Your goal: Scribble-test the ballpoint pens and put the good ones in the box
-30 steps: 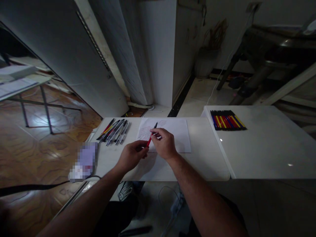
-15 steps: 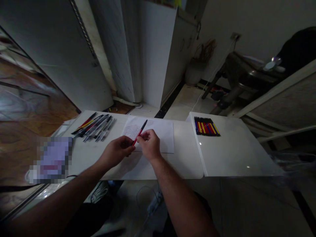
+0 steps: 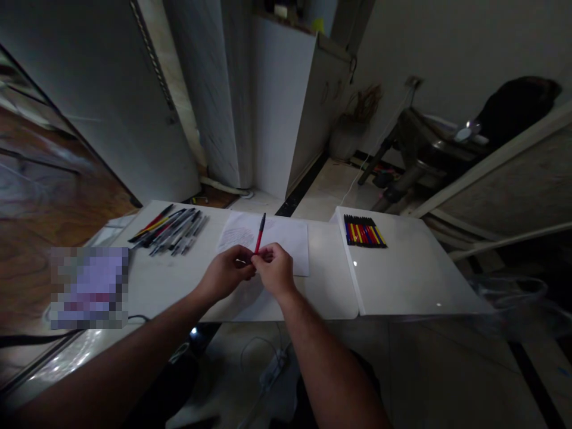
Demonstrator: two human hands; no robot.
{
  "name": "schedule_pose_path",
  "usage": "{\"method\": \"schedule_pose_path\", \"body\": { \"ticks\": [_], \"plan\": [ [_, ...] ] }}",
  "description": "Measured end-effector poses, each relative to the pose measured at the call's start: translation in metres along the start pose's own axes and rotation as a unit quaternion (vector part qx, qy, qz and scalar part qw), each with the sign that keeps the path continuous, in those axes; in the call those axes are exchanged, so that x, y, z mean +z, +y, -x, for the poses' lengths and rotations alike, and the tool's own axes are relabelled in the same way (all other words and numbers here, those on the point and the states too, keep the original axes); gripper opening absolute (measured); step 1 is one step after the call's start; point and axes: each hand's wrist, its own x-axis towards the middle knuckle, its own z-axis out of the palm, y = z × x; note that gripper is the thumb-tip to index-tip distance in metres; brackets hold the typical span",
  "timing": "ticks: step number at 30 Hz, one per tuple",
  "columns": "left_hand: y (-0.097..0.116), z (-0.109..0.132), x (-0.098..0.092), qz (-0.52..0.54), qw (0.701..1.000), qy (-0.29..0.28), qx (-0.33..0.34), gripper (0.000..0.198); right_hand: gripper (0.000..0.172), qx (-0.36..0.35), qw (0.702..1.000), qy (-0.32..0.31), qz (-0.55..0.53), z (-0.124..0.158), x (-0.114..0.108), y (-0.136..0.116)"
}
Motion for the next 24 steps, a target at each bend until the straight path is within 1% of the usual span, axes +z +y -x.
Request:
{"method": "schedule_pose_path", "body": {
  "ticks": [5, 8, 10, 12, 14, 17, 20, 24],
  "plan": [
    [0.005, 0.000, 0.010, -0.048, 0.998, 0.000, 0.029, 0.025, 0.017, 0.001, 1.000, 0.013, 0.027, 0.003, -0.012, -0.001],
    [0.012, 0.001, 0.016, -0.074, 0.996, -0.021, 0.050, 0.027, 0.016, 0.011, 0.999, 0.033, 0.035, 0.003, -0.022, -0.002],
    [0.016, 0.000, 0.018, -0.108, 0.992, -0.028, 0.059, 0.030, 0.017, 0.021, 0.998, 0.047, 0.043, 0.000, -0.032, -0.003],
    [0.018, -0.001, 0.020, -0.166, 0.984, -0.023, 0.067, 0.030, 0.020, 0.036, 0.996, 0.059, 0.054, -0.006, -0.044, -0.004],
    [0.017, -0.004, 0.022, -0.239, 0.968, -0.022, 0.079, 0.027, 0.021, 0.060, 0.994, 0.069, 0.063, -0.012, -0.061, -0.005],
    [0.013, -0.008, 0.025, -0.330, 0.937, -0.034, 0.110, 0.024, 0.020, 0.090, 0.989, 0.089, 0.076, -0.021, -0.093, -0.002],
    [0.006, -0.013, 0.029, -0.380, 0.913, -0.043, 0.145, 0.024, 0.018, 0.098, 0.982, 0.119, 0.113, -0.026, -0.130, 0.007],
    [-0.002, -0.021, 0.038, -0.428, 0.883, -0.040, 0.191, 0.027, 0.018, 0.108, 0.970, 0.160, 0.145, -0.031, -0.183, 0.026]
  ]
}}
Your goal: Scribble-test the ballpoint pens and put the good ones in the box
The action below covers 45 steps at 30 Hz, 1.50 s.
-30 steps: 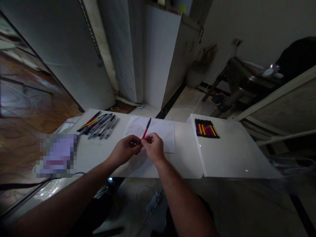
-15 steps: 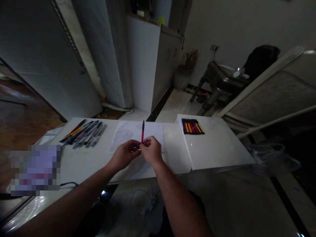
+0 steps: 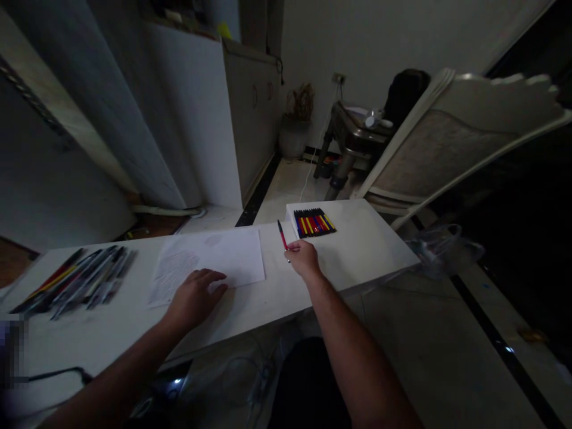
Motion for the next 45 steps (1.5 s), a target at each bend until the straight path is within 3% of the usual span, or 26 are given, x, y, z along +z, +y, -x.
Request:
{"method": "schedule_pose_path", "body": {
  "ticks": [9, 15, 27, 45],
  "plan": [
    [0.003, -0.017, 0.013, -0.056, 0.995, -0.084, -0.022, 0.035, 0.023, 0.019, 0.993, 0.099, 0.066, -0.081, -0.086, 0.056],
    [-0.001, -0.019, 0.013, -0.034, 0.993, -0.109, -0.041, 0.037, 0.022, 0.029, 0.983, 0.133, 0.123, -0.133, -0.118, 0.072],
    [-0.008, -0.022, 0.015, -0.014, 0.990, -0.124, -0.063, 0.038, 0.016, 0.046, 0.976, 0.121, 0.177, -0.178, -0.125, 0.077],
    [-0.005, -0.021, 0.013, 0.002, 0.991, -0.115, -0.065, 0.034, 0.020, 0.060, 0.980, 0.131, 0.136, -0.181, -0.125, 0.084]
  ]
}}
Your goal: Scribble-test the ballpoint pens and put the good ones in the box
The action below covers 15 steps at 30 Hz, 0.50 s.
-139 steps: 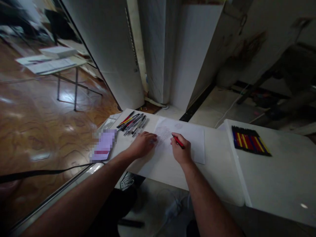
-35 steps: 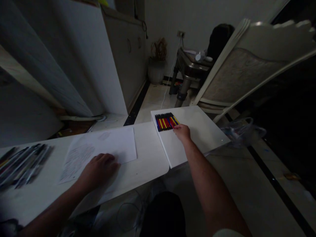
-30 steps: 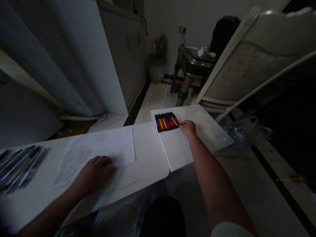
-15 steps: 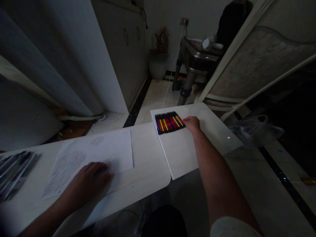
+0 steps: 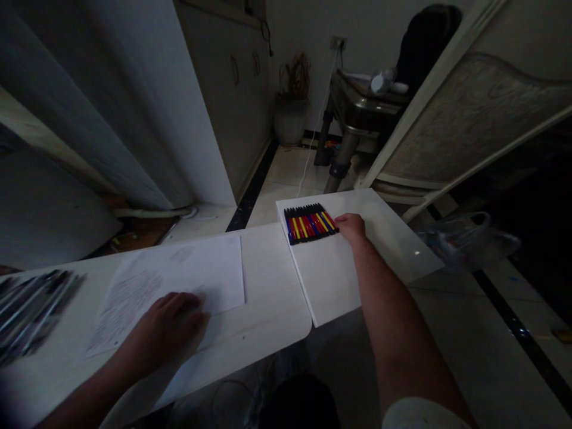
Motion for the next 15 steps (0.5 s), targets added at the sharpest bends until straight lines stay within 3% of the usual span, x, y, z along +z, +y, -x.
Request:
{"method": "schedule_pose_path", "body": {
  "ticks": [10, 15],
  "plan": [
    [0.015, 0.011, -0.009, 0.021, 1.000, 0.009, 0.000, 0.021, 0.028, 0.022, 0.999, -0.025, 0.022, 0.028, -0.016, -0.024],
    [0.016, 0.015, -0.007, 0.037, 0.999, 0.028, -0.009, 0.024, 0.025, 0.089, 0.994, -0.012, 0.065, 0.027, -0.017, -0.027]
  ]
}}
